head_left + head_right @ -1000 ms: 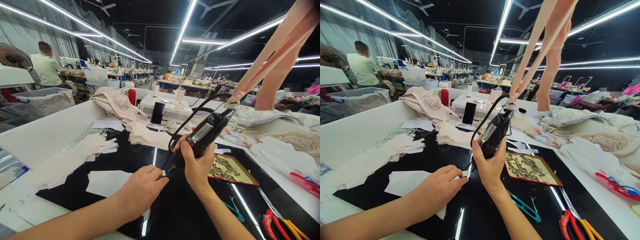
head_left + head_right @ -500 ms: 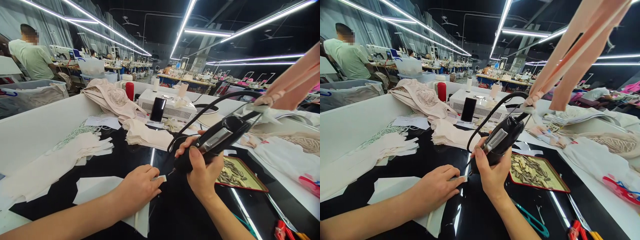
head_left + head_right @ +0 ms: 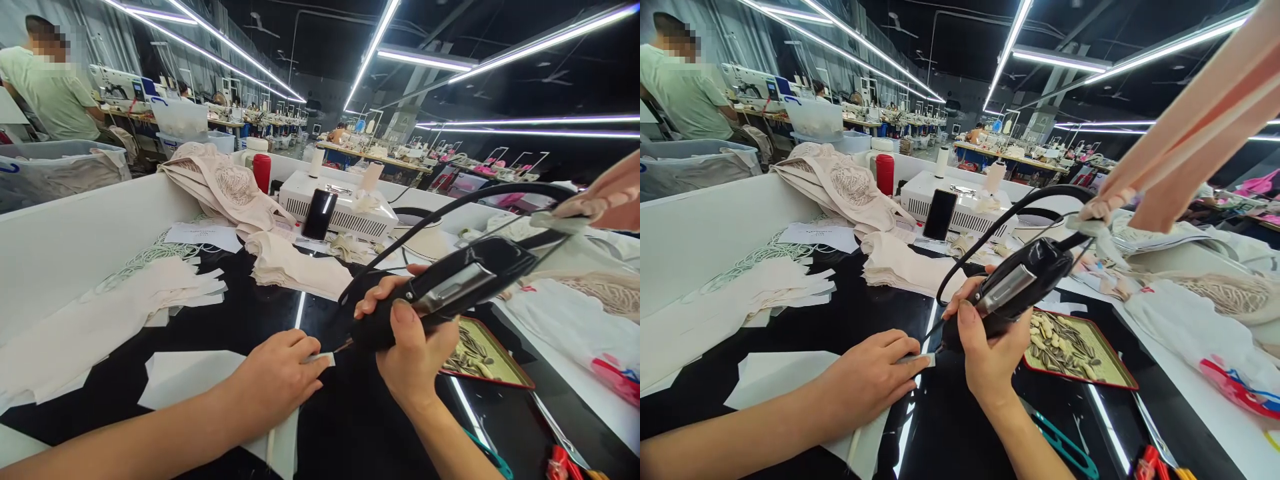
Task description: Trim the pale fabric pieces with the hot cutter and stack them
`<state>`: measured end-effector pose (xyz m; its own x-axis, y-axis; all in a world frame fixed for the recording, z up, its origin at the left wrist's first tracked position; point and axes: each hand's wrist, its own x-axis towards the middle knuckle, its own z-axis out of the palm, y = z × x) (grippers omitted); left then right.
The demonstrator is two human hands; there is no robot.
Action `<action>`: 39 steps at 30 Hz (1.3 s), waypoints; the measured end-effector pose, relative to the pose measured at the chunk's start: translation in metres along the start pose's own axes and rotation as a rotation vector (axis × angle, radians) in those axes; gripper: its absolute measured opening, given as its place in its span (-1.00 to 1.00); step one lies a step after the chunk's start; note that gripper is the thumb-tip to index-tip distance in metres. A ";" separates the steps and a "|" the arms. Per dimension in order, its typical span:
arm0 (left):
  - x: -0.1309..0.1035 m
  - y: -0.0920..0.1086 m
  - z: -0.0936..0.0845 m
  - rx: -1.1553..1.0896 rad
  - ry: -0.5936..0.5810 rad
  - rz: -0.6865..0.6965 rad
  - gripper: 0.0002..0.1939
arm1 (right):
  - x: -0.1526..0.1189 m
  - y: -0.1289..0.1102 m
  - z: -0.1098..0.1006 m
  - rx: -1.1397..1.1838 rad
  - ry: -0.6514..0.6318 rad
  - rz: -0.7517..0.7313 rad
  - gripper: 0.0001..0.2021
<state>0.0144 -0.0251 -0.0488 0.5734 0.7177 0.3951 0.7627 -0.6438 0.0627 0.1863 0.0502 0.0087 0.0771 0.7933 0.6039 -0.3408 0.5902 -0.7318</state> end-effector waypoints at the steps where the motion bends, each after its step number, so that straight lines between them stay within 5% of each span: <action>1: 0.000 0.000 0.000 0.001 -0.002 0.001 -0.70 | 0.000 0.000 0.000 -0.008 0.002 0.002 -0.61; 29: 0.000 0.000 -0.004 -0.001 0.049 0.012 -0.72 | -0.004 -0.002 0.002 -0.033 0.012 0.026 -0.63; 39: -0.001 0.000 -0.005 -0.036 -0.018 -0.018 -0.70 | -0.010 -0.007 0.001 0.003 -0.011 0.022 -0.65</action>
<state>0.0123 -0.0279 -0.0443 0.5649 0.7340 0.3772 0.7621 -0.6393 0.1027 0.1873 0.0378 0.0075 0.0593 0.8045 0.5910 -0.3450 0.5721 -0.7441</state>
